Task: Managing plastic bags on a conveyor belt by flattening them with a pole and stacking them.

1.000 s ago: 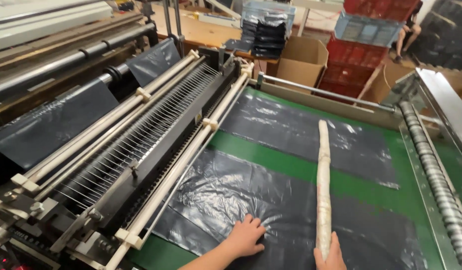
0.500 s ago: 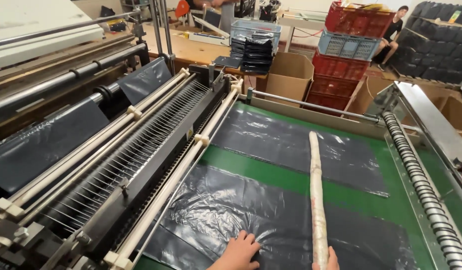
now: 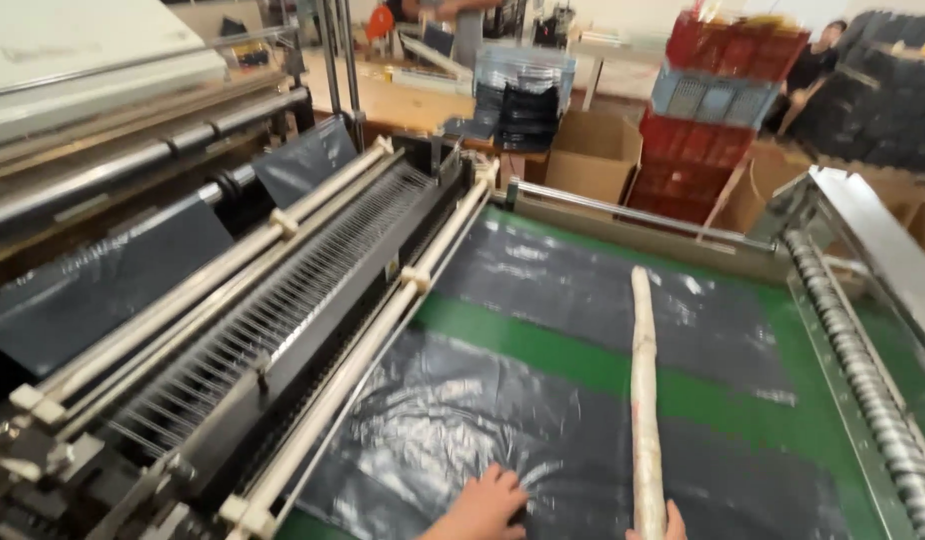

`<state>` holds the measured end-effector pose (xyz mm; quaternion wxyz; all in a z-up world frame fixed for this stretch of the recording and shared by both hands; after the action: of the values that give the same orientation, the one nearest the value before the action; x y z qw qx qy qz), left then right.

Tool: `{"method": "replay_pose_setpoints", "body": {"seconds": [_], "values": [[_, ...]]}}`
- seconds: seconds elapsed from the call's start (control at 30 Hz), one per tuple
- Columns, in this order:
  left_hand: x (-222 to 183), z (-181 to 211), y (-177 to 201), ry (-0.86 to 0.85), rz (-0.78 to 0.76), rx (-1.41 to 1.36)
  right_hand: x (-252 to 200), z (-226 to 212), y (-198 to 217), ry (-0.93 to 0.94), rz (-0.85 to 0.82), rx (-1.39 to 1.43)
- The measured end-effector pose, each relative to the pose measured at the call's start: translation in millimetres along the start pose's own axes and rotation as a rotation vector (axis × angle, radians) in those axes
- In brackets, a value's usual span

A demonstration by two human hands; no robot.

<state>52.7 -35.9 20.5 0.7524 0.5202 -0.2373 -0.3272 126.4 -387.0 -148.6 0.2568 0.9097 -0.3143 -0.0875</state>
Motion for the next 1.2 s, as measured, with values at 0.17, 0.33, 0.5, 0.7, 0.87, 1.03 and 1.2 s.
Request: {"method": "replay_pose_setpoints", "body": {"seconds": [0.17,0.33,0.5,0.7,0.87,1.03,1.2], "values": [[-3,-1,8,0.075,0.107,-0.074,-60,-82,53,-0.283,-0.380,-0.546],[-10,0,39,0.207,0.508,-1.097,-79,-81,61,-0.419,-0.453,-0.588],[-17,-58,5,0.643,1.008,-1.982,-85,-84,37,-0.095,0.166,0.340],[-19,-61,17,0.550,1.025,-1.940,-43,-59,42,-0.224,-0.239,-0.421],[-29,-48,40,0.569,1.010,-1.914,-26,-44,35,-0.274,-0.279,-0.269],[-34,-41,58,0.605,0.978,-1.865,-44,-67,42,-0.429,-0.460,-0.494],[-34,-39,63,0.501,0.961,-1.765,-69,-99,57,-0.412,-0.478,-0.580]]}}
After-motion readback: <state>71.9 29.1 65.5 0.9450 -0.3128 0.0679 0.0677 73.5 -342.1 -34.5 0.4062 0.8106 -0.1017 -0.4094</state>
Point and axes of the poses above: each hand's wrist, its own x-axis towards the middle knuckle, its own y-axis out of the back of the hand, z = x × y, the point moved 8 cm from there along x, towards the middle knuckle, and after that the axes turned 14 degrees about -y, right-handed, at the moved point
